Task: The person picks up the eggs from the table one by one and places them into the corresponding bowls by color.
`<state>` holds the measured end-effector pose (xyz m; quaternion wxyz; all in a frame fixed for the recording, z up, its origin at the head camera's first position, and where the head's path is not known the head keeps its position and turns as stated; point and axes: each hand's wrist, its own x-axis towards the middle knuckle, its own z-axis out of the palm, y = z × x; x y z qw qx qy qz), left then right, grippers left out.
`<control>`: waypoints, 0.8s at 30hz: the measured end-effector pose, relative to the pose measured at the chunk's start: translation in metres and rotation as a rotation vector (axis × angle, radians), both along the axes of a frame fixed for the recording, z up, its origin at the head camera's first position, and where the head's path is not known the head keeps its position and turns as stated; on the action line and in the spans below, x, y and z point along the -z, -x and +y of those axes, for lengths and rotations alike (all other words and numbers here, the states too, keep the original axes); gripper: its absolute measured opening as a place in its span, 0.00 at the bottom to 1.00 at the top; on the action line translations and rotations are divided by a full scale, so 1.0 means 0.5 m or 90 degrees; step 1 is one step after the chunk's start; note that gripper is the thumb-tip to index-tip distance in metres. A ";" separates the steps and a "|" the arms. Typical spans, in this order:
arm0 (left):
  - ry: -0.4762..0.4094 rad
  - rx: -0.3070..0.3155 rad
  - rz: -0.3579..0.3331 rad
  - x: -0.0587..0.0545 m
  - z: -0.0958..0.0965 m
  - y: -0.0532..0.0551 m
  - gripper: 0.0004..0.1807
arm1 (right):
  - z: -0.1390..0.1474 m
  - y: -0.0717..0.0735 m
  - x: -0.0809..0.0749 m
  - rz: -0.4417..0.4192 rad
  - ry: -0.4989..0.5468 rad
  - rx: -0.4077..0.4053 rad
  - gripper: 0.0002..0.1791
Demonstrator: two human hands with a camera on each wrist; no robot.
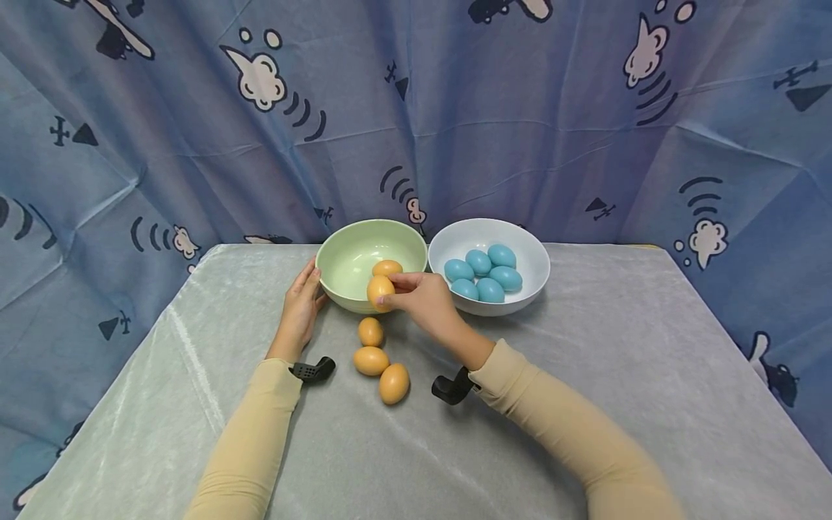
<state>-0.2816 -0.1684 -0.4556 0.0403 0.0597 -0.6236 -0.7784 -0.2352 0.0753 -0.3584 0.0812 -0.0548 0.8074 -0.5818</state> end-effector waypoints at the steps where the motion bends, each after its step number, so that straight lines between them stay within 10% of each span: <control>1: -0.001 0.000 0.001 0.000 0.000 0.000 0.30 | -0.003 0.002 -0.001 -0.001 0.003 0.002 0.27; 24: -0.008 -0.008 -0.007 0.000 0.001 0.003 0.30 | -0.067 0.099 0.023 0.027 -0.101 -0.019 0.26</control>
